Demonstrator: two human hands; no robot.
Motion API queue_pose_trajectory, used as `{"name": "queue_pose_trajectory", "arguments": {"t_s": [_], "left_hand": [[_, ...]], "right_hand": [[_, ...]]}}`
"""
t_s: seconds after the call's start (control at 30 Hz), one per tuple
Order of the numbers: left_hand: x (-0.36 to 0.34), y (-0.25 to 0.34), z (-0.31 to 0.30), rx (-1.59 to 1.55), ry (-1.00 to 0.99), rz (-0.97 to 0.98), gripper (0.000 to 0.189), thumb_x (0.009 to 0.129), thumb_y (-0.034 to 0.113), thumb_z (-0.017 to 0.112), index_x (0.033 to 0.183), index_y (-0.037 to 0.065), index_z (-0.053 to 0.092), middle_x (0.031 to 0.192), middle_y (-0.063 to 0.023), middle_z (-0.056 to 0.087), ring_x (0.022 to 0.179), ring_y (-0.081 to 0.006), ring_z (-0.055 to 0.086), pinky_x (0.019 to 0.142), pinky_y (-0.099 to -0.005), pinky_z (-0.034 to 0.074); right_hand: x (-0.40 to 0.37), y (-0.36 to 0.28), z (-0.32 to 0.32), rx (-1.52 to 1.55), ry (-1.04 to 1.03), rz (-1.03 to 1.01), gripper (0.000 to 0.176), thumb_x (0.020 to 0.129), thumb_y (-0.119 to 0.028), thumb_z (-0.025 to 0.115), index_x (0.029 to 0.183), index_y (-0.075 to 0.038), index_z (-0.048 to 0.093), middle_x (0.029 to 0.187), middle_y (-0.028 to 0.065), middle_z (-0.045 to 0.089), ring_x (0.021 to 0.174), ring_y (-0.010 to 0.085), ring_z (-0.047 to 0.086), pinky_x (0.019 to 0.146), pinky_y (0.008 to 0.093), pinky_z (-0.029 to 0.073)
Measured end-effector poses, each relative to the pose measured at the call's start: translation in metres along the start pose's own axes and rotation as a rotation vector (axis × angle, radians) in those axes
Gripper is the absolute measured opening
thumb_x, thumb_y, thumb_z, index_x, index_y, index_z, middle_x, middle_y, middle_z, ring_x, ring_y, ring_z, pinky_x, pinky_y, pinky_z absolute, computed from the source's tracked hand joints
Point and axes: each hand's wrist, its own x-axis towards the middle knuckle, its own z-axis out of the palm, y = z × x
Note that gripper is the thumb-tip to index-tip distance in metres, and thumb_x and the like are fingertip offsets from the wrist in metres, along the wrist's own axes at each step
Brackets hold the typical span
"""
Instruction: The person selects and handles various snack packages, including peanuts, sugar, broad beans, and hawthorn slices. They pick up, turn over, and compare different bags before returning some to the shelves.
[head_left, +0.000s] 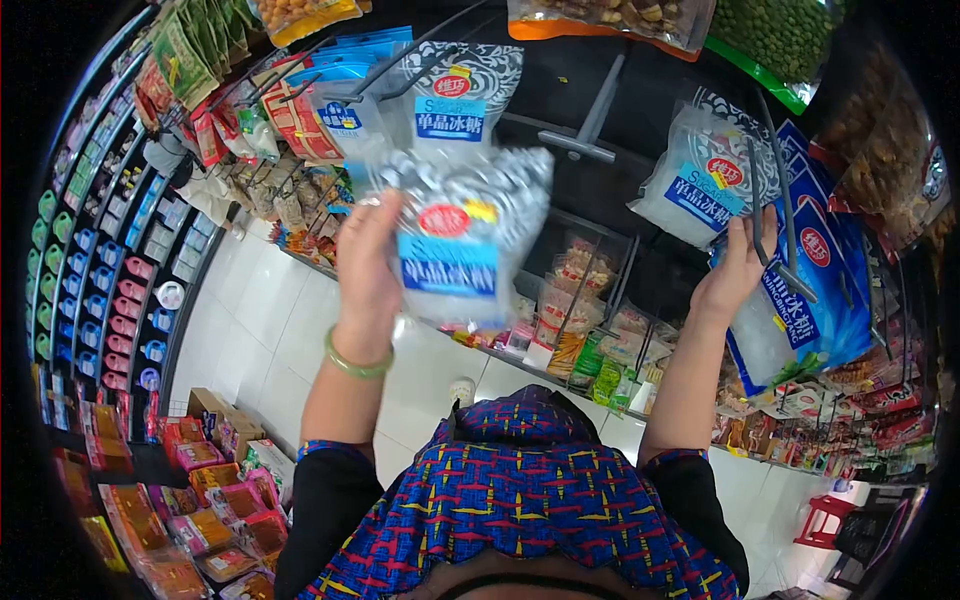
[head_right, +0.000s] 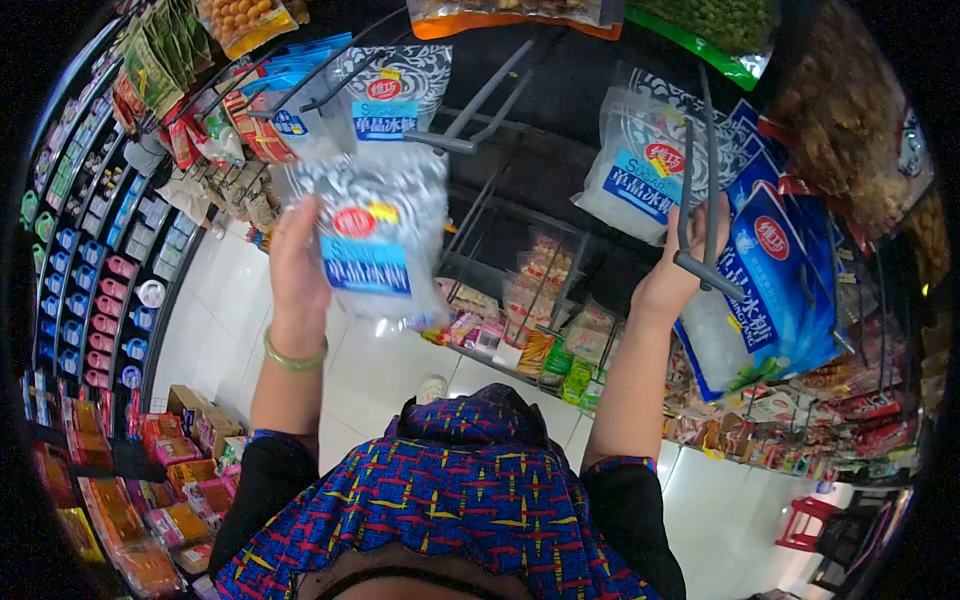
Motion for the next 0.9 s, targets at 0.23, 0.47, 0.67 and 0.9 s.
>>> {"name": "queue_pose_trajectory", "arguments": {"t_s": [0.23, 0.47, 0.67, 0.9], "left_hand": [[0.062, 0.022, -0.031, 0.086, -0.047, 0.081, 0.025, 0.087, 0.018, 0.052, 0.102, -0.001, 0.055, 0.097, -0.0080, 0.061, 0.087, -0.0152, 0.059, 0.079, -0.0279, 0.046], [0.078, 0.024, -0.024, 0.078, -0.038, -0.007, 0.017, 0.085, 0.017, 0.057, 0.090, 0.000, 0.059, 0.085, -0.0066, 0.064, 0.074, -0.0118, 0.061, 0.068, -0.0238, 0.047], [0.120, 0.005, -0.016, 0.188, 0.017, 0.043, 0.019, 0.085, 0.019, 0.057, 0.091, 0.001, 0.060, 0.087, -0.0047, 0.062, 0.078, -0.0100, 0.056, 0.070, -0.0226, 0.042], [0.109, -0.021, 0.000, 0.387, 0.125, 0.218, 0.040, 0.083, 0.021, 0.058, 0.116, 0.002, 0.047, 0.113, -0.0096, 0.050, 0.105, -0.0184, 0.048, 0.090, -0.0296, 0.036]], "right_hand": [[0.008, -0.002, 0.014, 0.103, 0.010, -0.084, 0.043, 0.082, -0.001, 0.057, 0.120, 0.007, 0.039, 0.112, 0.0132, 0.051, 0.103, 0.0173, 0.050, 0.089, 0.0280, 0.038], [0.007, -0.008, 0.013, 0.056, 0.025, 0.006, 0.027, 0.086, -0.004, 0.052, 0.111, 0.005, 0.051, 0.111, 0.0114, 0.055, 0.101, 0.0160, 0.053, 0.089, 0.0272, 0.039], [-0.006, -0.027, -0.007, 0.067, 0.043, 0.033, 0.022, 0.086, -0.004, 0.052, 0.107, 0.005, 0.053, 0.106, 0.0108, 0.058, 0.097, 0.0151, 0.055, 0.087, 0.0276, 0.039], [-0.049, -0.089, -0.022, 0.404, 0.013, 0.216, 0.031, 0.085, -0.006, 0.052, 0.114, 0.005, 0.046, 0.106, 0.0115, 0.056, 0.096, 0.0176, 0.054, 0.086, 0.0309, 0.041]]}}
